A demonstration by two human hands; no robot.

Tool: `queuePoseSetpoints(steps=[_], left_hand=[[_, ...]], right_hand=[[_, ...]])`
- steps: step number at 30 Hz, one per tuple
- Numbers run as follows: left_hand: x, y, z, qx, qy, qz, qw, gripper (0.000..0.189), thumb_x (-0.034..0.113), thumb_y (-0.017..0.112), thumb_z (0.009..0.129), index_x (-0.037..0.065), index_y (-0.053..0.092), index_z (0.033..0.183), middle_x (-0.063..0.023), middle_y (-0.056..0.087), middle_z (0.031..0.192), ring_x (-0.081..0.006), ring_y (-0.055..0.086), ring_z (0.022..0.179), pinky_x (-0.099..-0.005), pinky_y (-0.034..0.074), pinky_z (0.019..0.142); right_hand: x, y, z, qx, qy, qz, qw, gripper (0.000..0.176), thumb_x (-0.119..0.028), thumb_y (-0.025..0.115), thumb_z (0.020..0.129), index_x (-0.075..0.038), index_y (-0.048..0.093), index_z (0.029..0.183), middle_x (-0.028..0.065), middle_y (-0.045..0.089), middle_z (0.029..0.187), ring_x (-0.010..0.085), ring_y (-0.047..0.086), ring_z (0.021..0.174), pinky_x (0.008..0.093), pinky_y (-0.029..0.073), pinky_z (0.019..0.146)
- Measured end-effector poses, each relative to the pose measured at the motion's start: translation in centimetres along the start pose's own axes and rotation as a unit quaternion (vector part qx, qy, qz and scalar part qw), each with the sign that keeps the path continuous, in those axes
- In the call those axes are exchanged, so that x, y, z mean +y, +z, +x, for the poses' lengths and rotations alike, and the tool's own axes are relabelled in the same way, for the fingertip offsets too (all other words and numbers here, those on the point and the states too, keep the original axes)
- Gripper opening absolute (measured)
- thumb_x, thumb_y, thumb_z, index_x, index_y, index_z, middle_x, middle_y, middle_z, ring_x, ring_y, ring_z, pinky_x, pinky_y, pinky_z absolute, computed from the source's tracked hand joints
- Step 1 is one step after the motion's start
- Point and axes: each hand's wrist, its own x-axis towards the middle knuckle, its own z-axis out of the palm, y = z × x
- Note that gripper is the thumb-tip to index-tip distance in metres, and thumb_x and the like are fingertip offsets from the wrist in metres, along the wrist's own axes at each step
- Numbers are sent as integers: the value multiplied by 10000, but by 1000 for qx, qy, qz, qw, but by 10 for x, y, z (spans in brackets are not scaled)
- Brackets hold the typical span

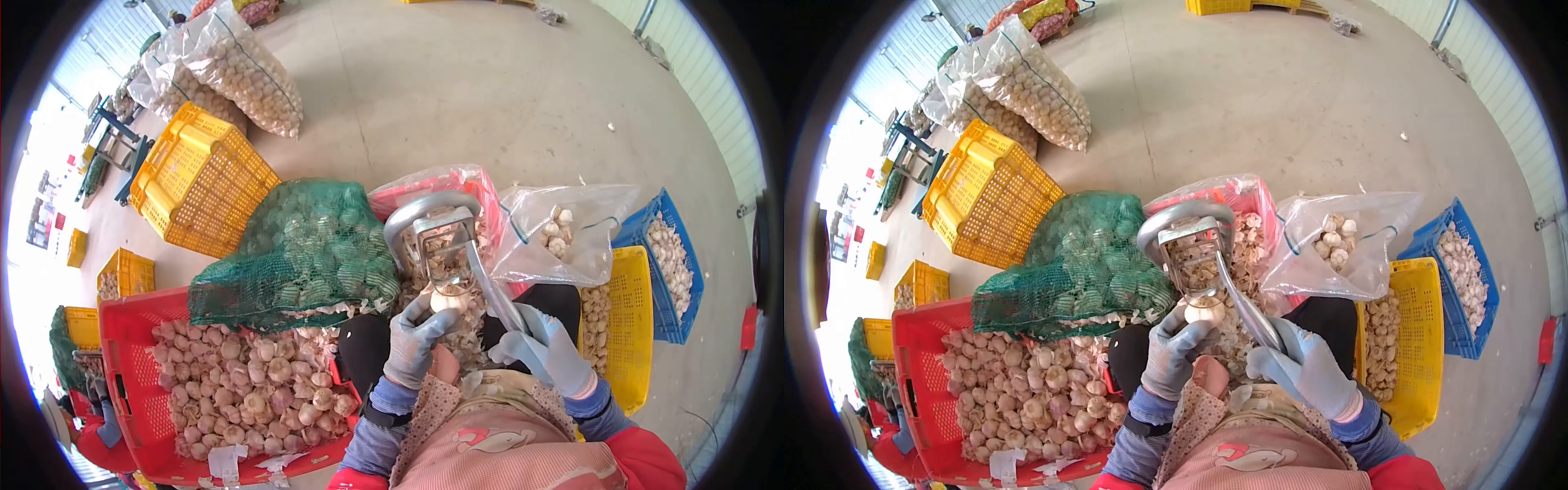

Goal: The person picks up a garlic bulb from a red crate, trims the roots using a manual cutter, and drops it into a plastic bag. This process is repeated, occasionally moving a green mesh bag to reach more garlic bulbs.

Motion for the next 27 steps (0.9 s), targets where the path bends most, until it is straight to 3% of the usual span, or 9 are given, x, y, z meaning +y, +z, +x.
queuePoseSetpoints(steps=[5, 8, 11, 15, 18, 19, 20, 23, 27], left_hand=[[5, -3, 3, 12, -16, 59, 998, 395, 102, 729, 835, -12, 632, 1201, -60, 699, 1060, -124, 674, 851, -264, 561, 759], [1, -6, 8, -2, -3, 33, 999, 420, 69, 756, 817, -56, 621, 1194, -94, 701, 1047, -134, 677, 894, -262, 553, 790], [-3, -8, 9, -12, 33, 40, 999, 467, 57, 776, 800, -55, 610, 1221, -87, 697, 1068, -136, 673, 921, -262, 549, 812], [-1, -15, -15, -38, 75, 121, 989, 559, 0, 796, 765, -57, 580, 1278, -93, 695, 1096, -139, 674, 945, -268, 546, 854], [-5, -1, -36, -31, 68, 155, 985, 638, -39, 810, 722, -80, 552, 1304, -102, 694, 1118, -134, 672, 946, -270, 541, 867], [-23, -11, -35, -14, 110, 274, 955, 600, 2, 805, 732, -92, 572, 1276, -118, 705, 1089, -130, 670, 930, -266, 545, 839], [-25, -7, -41, -14, 118, 311, 943, 582, 16, 801, 737, -93, 580, 1265, -123, 708, 1075, -129, 669, 927, -265, 545, 832], [-26, -1, -53, -23, 142, 419, 897, 462, 64, 747, 799, -68, 627, 1225, -129, 722, 996, -125, 674, 901, -262, 560, 785], [-25, -1, -68, -58, -37, 148, 987, 296, 126, 705, 880, -73, 670, 1096, -97, 717, 892, -115, 686, 789, -269, 574, 673]], right_hand=[[24, 6, 17, 51, -23, -164, 985, 314, -165, 638, 924, 9, 592, 1181, 100, 686, 829, 191, 680, 702, 310, 522, 634], [89, -4, 48, 137, -230, -369, 890, 345, -180, 663, 892, -15, 596, 1187, 133, 693, 856, 296, 682, 780, 365, 531, 676], [76, 11, 63, 185, -183, -414, 872, 350, -181, 671, 879, -25, 613, 1188, 168, 687, 925, 356, 658, 877, 414, 531, 753], [50, 12, 19, 217, -356, -375, 828, 432, -174, 686, 876, -3, 598, 1263, 197, 641, 1189, 367, 627, 1074, 402, 507, 900], [53, 25, -2, 102, -290, -184, 934, 444, -159, 679, 888, 3, 581, 1289, 191, 635, 1227, 344, 616, 1137, 374, 495, 937], [55, 29, -4, 56, -271, -194, 941, 462, -141, 678, 894, 4, 559, 1317, 183, 618, 1266, 294, 606, 1170, 348, 469, 974], [59, 38, -6, 39, -189, -68, 979, 484, -135, 682, 905, 2, 531, 1344, 139, 616, 1262, 217, 601, 1136, 318, 453, 986], [69, 42, -9, 7, -91, 82, 992, 482, -162, 693, 920, -3, 527, 1344, 78, 604, 1216, 117, 571, 1064, 250, 457, 940], [105, 45, -4, 18, -87, 88, 992, 445, -247, 667, 949, -11, 553, 1309, 64, 610, 1166, 92, 593, 978, 233, 501, 835]])
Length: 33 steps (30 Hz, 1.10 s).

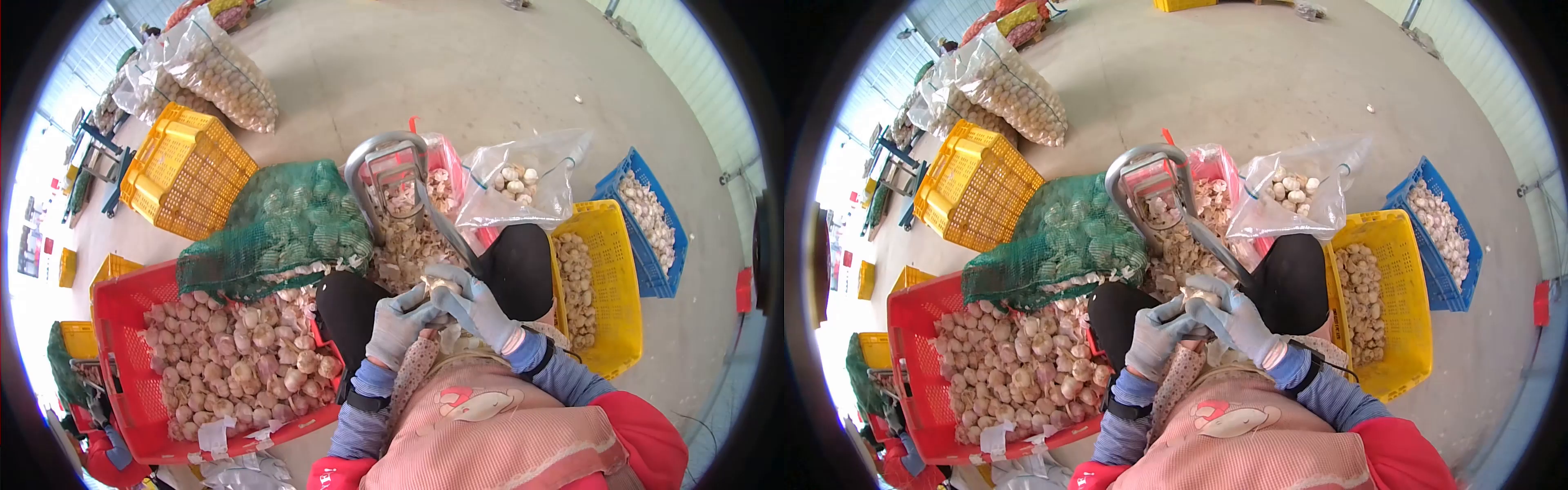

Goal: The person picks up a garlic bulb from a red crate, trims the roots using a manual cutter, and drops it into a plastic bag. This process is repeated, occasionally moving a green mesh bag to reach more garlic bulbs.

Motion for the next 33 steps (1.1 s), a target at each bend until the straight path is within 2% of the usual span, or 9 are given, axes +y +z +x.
queuePoseSetpoints(steps=[4, 7, 8, 13, 20, 25, 27, 31, 33], left_hand=[[-9, -15, -11, -26, -30, -101, 994, 238, 158, 636, 940, -33, 688, 1073, -43, 697, 839, -84, 645, 673, -226, 518, 583], [-15, -12, -9, 53, 48, -111, 991, 241, 147, 648, 931, -11, 690, 1108, -29, 683, 815, -63, 618, 651, -219, 496, 585], [-12, -3, -5, 152, 77, -54, 984, 295, 178, 703, 896, -6, 689, 1126, -4, 659, 787, -43, 583, 641, -218, 472, 579], [-19, 10, -4, 44, 10, 133, 990, 335, 163, 779, 823, -51, 695, 1066, -36, 686, 864, -80, 597, 719, -225, 488, 649], [-19, 11, -13, -15, 14, 27, 999, 276, 252, 697, 897, -19, 718, 946, 17, 607, 710, -50, 518, 613, -201, 405, 558], [-48, 5, -4, 16, 19, -210, 977, 239, 231, 629, 959, 0, 690, 979, 30, 570, 697, -65, 518, 603, -214, 406, 560], [-53, 8, -5, 23, 15, -204, 979, 295, 287, 599, 984, 3, 674, 1005, 27, 576, 694, -58, 510, 593, -202, 406, 555], [-50, 6, -11, 36, 14, -165, 986, 327, 293, 607, 979, 3, 659, 1121, 22, 604, 751, -63, 531, 630, -202, 438, 602], [-40, 14, -13, 60, 41, -121, 990, 306, 234, 658, 945, 16, 659, 1160, 0, 624, 822, -65, 554, 642, -205, 459, 608]], right_hand=[[4, -9, 1, 8, 105, 42, 994, 630, -569, 523, 962, -19, 578, 1265, 79, 662, 1053, 133, 671, 795, 280, 553, 684], [-23, -3, -6, 10, 247, 115, 962, 873, -799, 357, 878, -38, 597, 1232, 103, 698, 914, 176, 688, 655, 274, 541, 584], [-22, -4, -6, 6, 258, 100, 961, 951, -869, 300, 824, -62, 605, 1226, 123, 710, 839, 181, 685, 609, 235, 488, 499], [-15, 2, -9, 8, 238, 79, 968, 873, -845, 325, 845, -65, 640, 1081, 79, 642, 703, 151, 585, 475, 250, 396, 378], [-16, -13, -2, -115, 315, 169, 927, 802, -774, 368, 897, -29, 648, 997, 57, 596, 659, 133, 532, 449, 254, 419, 394], [-9, -1, -17, 4, -13, -32, 999, 563, -538, 537, 964, -11, 658, 1121, 100, 684, 841, 140, 648, 631, 248, 507, 536], [-3, -1, -18, 21, -233, -241, 942, 495, -455, 582, 971, -8, 646, 1175, 101, 696, 881, 141, 668, 698, 264, 533, 594], [-15, -12, -19, -31, 37, -25, 999, 398, -338, 636, 954, -31, 643, 1206, 83, 719, 932, 156, 680, 795, 299, 539, 708], [-9, -13, -15, -11, -97, -259, 961, 438, -405, 567, 986, -27, 654, 1188, 71, 697, 846, 147, 658, 705, 308, 538, 648]])
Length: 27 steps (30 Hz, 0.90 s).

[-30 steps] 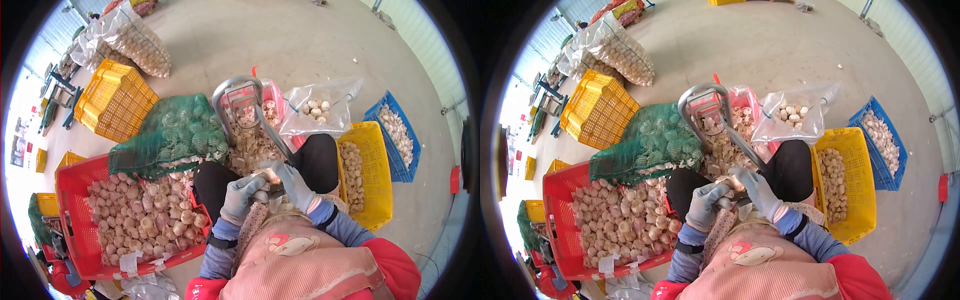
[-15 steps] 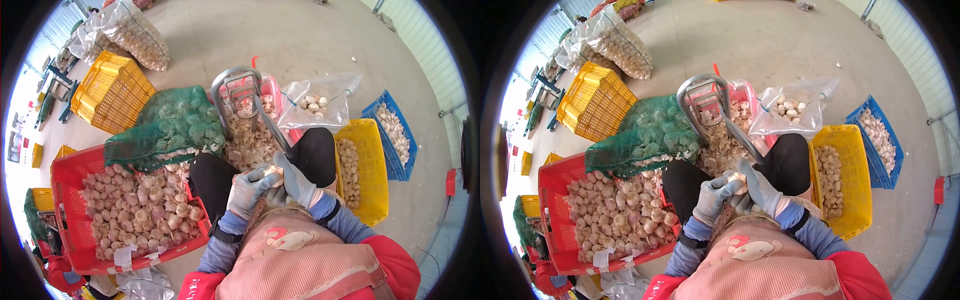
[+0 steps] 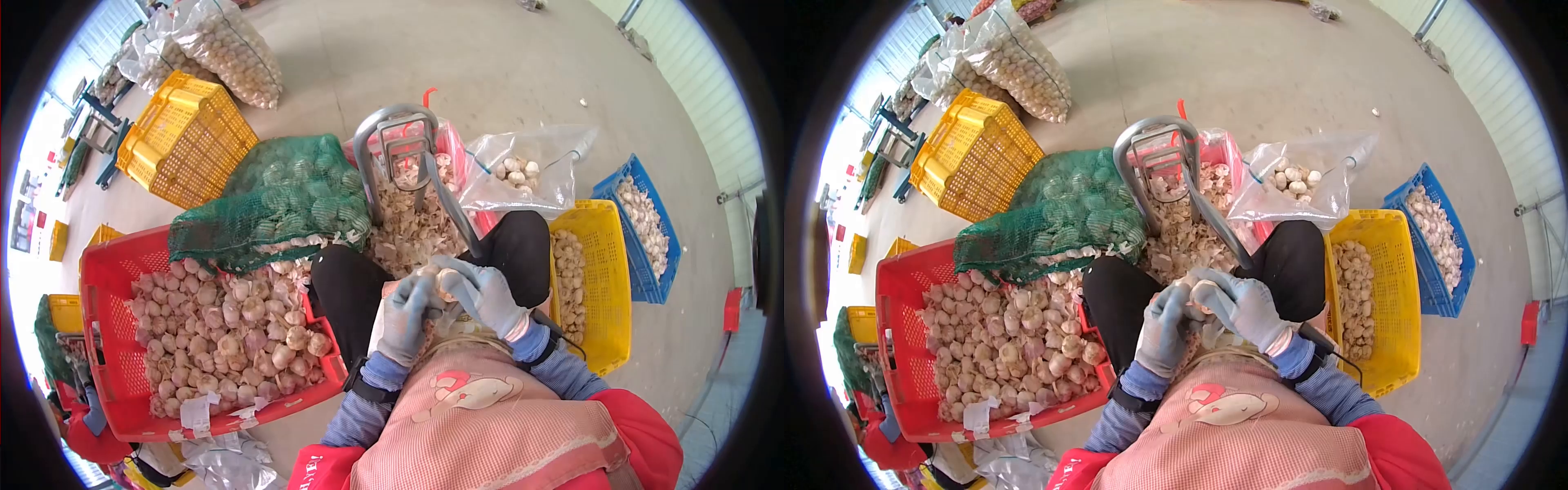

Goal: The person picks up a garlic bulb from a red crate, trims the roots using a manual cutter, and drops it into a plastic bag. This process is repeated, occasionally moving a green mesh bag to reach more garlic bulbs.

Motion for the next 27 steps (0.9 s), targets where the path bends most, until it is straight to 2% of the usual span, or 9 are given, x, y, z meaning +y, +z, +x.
queuePoseSetpoints(steps=[2, 3, 6, 14, 17, 19, 20, 23, 27], left_hand=[[-1, 13, -1, 12, 69, 86, 994, 329, 161, 725, 894, 40, 665, 1194, -30, 632, 916, -55, 566, 638, -211, 468, 577], [-3, 4, -1, 11, 233, 301, 924, 400, 82, 759, 835, 27, 647, 1215, -58, 630, 1023, -66, 591, 675, -229, 484, 600], [7, 3, -5, 13, 248, 384, 889, 370, 90, 731, 840, 5, 641, 1190, -123, 632, 1068, -211, 616, 974, -301, 503, 806], [9, -2, -7, -16, 363, 512, 778, 149, 63, 675, 829, 19, 580, 935, -160, 598, 919, -344, 602, 797, -367, 480, 713], [9, -3, -6, 24, 474, 457, 752, 191, 121, 674, 859, 45, 546, 979, -95, 560, 832, -276, 549, 682, -367, 443, 620], [20, 4, -10, -150, 241, -44, 958, 176, 256, 572, 969, 89, 546, 1019, 17, 431, 748, -101, 380, 544, -251, 308, 500], [28, 9, -12, -134, 128, -275, 943, 215, 324, 522, 1024, 111, 547, 1039, 73, 367, 706, -14, 295, 476, -193, 241, 441], [38, -2, 0, 91, 139, -68, 984, 225, 283, 542, 1014, 73, 592, 1077, 64, 455, 692, -36, 390, 503, -206, 317, 467], [23, -9, -3, -36, 24, 169, 985, 318, 314, 559, 994, 19, 650, 1071, 23, 568, 694, -46, 512, 622, -212, 388, 543]], right_hand=[[-1, -4, 0, 10, -29, -170, 985, 477, -452, 530, 997, -27, 664, 1167, 69, 684, 803, 139, 641, 687, 315, 535, 628], [2, -5, -1, -8, 25, -106, 994, 491, -465, 523, 995, -30, 651, 1184, 88, 688, 822, 163, 656, 704, 329, 537, 629], [1, -5, -4, -45, 117, 78, 989, 522, -484, 535, 977, -40, 607, 1241, 136, 689, 884, 220, 685, 755, 356, 539, 642], [10, -9, -8, -86, -71, -65, 992, 641, -457, 712, 876, -28, 540, 1321, 86, 671, 1053, 146, 662, 915, 288, 521, 778], [-2, -11, -14, -167, 112, 241, 949, 646, -460, 716, 869, -21, 547, 1313, 77, 677, 1110, 161, 660, 988, 294, 523, 812], [7, -9, -17, -155, 131, 354, 913, 641, -463, 710, 874, -18, 552, 1307, 64, 669, 1111, 142, 645, 1000, 288, 523, 828], [11, -10, -17, -138, 125, 309, 933, 656, -461, 692, 890, -2, 531, 1330, 67, 656, 1136, 127, 632, 1001, 280, 517, 846], [-4, -12, -22, -120, 105, 290, 944, 687, -443, 649, 930, 34, 467, 1389, 87, 629, 1196, 114, 612, 1011, 268, 500, 880], [-12, -6, -17, -74, 4, 203, 976, 681, -430, 558, 989, 52, 395, 1441, 123, 610, 1239, 129, 601, 1042, 272, 475, 916]])
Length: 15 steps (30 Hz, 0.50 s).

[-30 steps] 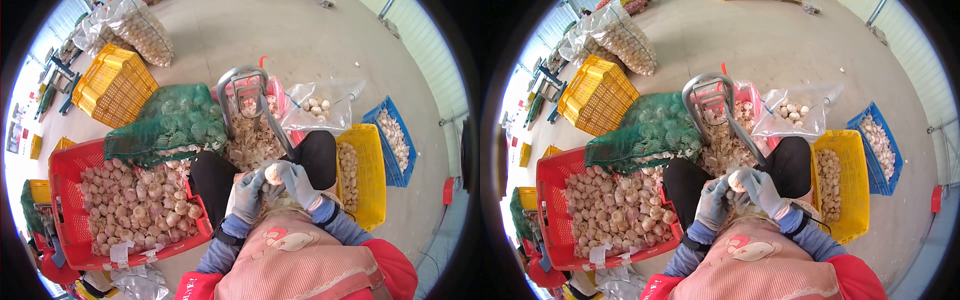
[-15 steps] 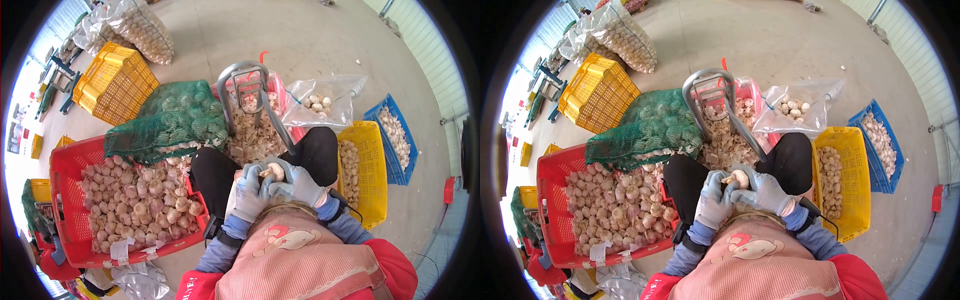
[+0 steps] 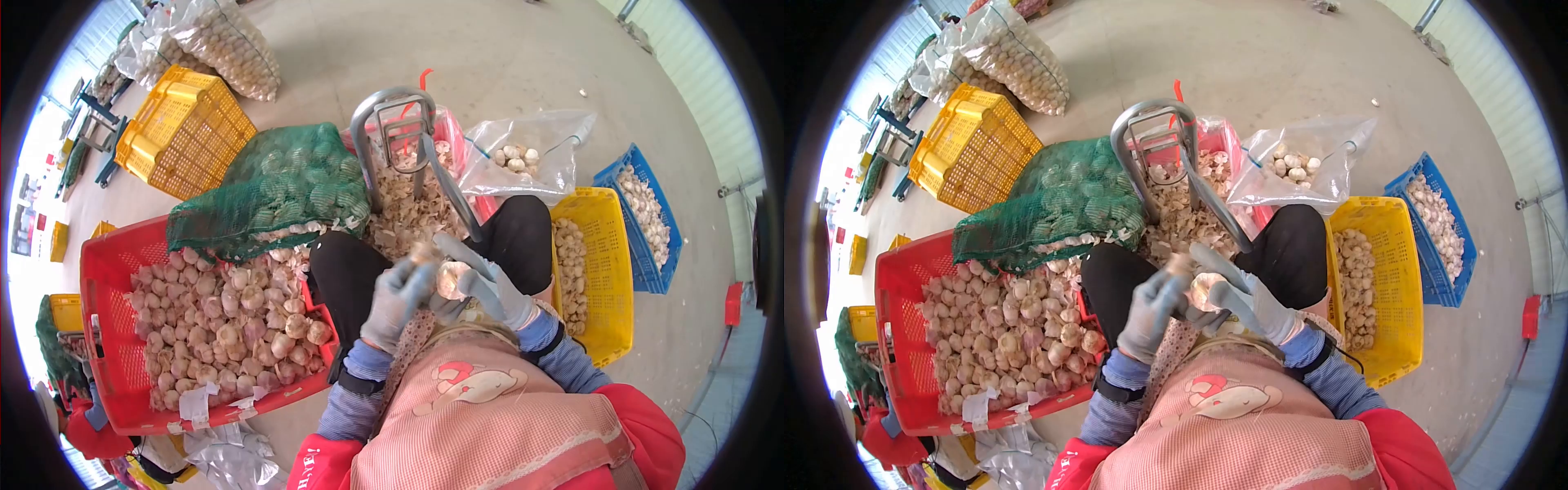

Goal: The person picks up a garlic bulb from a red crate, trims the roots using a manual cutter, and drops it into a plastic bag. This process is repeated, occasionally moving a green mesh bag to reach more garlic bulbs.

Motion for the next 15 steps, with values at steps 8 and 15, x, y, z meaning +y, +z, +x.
queuePoseSetpoints(steps=[8, 15], left_hand=[[-34, 31, -3, -107, 5, -158, 982, 302, 333, 544, 1011, 50, 627, 1073, 14, 597, 854, -63, 501, 707, -204, 389, 590], [-1, 41, -22, -97, -9, -106, 990, 344, 311, 494, 1024, 24, 582, 1192, 6, 588, 924, -49, 516, 770, -211, 400, 652]], right_hand=[[11, 9, -4, 131, -25, -135, 982, 508, -367, 417, 1043, 15, 522, 1360, 152, 612, 1304, 160, 623, 1043, 280, 476, 907], [17, 16, -9, 137, -104, -93, 981, 459, -317, 478, 1018, 35, 569, 1299, 186, 647, 1246, 208, 672, 990, 275, 500, 861]])
